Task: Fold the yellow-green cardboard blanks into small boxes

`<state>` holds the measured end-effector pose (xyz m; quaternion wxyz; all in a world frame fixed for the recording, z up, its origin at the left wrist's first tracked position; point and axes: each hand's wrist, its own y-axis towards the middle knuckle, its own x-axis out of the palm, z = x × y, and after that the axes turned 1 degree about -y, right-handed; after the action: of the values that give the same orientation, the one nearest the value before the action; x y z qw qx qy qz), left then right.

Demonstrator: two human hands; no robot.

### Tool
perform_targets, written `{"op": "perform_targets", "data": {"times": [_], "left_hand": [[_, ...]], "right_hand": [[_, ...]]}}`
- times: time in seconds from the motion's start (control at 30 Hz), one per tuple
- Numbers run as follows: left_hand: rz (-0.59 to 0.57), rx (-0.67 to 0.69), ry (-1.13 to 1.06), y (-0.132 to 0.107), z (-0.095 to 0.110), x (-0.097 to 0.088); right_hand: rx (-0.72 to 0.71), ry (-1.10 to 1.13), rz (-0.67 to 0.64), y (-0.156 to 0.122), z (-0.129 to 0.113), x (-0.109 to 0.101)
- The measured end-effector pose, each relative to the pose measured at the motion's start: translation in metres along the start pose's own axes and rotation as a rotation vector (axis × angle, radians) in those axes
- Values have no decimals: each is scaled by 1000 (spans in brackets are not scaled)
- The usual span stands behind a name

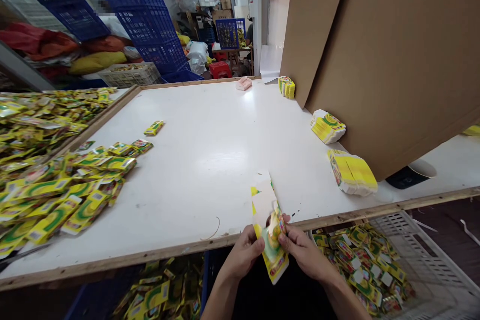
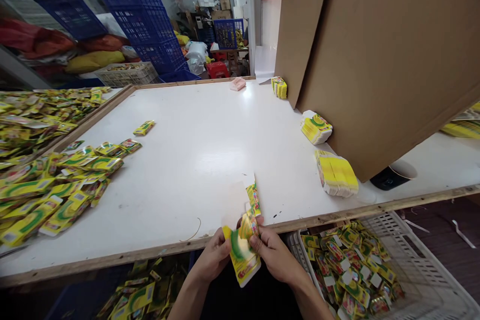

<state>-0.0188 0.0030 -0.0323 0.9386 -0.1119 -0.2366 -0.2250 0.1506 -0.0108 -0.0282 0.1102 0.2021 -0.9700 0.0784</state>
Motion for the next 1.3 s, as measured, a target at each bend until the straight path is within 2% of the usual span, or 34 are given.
{"op": "perform_targets", "data": {"times": [0.1, 0.17, 0.27, 0.43, 0.5, 0.6, 0.7, 0.8, 0.97, 1.07, 1.2, 1.3], "left_hand": [[-83, -34, -32, -4, 5, 1], [-79, -31, -22, -3, 8, 4], [51, 29, -6, 3, 7, 8], [346, 82, 29, 12, -1, 16], [397, 80, 73, 13, -3, 19], [407, 115, 131, 11, -1, 24], [399, 149, 150, 8, 2, 26], [333, 137, 159, 4, 6, 27], [172, 72, 210, 0, 15, 26], [96, 37, 182, -2, 18, 24], [34, 17, 126, -4, 20, 24], [-16, -14, 102, -6, 25, 26]], "right_hand": [[26, 57, -41, -3, -2, 0], [22, 53, -21, -3, -1, 0], [-23, -25, 85, -2, -1, 1], [-87, -396, 332, 0, 3, 6], [-112, -503, 405, 1, 7, 8], [-142, -568, 499, 1, 12, 8], [-154, -533, 524, 2, 13, 6], [-181, -408, 491, 1, 11, 4], [-197, -224, 296, -4, 2, -2], [-170, -214, 182, -9, -6, -10], [-133, -254, 119, -14, -13, -21], [-115, -199, 120, -15, -12, -23]]}}
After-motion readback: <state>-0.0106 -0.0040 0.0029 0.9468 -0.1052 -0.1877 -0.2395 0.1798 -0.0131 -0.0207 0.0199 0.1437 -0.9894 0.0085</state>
